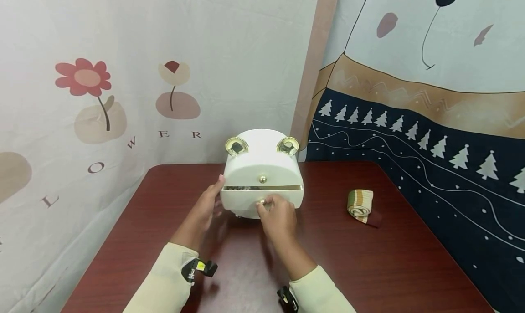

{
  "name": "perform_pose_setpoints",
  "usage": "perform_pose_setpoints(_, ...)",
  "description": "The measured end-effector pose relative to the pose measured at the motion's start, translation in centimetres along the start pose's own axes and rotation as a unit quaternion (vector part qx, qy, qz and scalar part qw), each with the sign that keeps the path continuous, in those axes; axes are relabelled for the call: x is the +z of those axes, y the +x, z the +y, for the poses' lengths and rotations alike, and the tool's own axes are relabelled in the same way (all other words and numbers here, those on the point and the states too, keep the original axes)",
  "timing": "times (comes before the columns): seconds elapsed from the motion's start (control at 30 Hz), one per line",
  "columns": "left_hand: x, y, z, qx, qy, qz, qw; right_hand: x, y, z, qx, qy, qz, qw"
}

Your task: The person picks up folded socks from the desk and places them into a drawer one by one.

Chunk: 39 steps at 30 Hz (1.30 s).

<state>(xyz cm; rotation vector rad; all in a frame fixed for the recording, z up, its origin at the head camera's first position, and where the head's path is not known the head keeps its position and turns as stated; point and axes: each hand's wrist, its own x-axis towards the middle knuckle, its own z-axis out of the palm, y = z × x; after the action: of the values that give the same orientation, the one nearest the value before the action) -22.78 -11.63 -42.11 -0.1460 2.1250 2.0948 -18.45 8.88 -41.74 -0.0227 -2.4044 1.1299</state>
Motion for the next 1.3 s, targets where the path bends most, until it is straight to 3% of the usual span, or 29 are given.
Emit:
perform_pose_setpoints(0.6,0.2,-0.2,0.0,0.003,0.007,0.002,1.0,0.5,1.3,0.2,0.002,0.003,-0.004,1.0)
perform_pose_setpoints(1.07,0.1,-0.2,-0.3,0.006,0.02,0.006,0.9998,0.7,1.0,1.2,0.013,0.025,-0.005,1.0)
perform_pose_setpoints(1.2,0.1,-0.2,-0.2,0.006,0.021,0.008,0.9997,0.8,1.1,1.8,0.047,0.013,-0.035,0.998)
perform_pose_setpoints(1.3,0.1,-0.3,-0.1,0.007,0.022,0.01,0.9997,0.9,1.2,2.1,0.074,-0.017,-0.092,0.993)
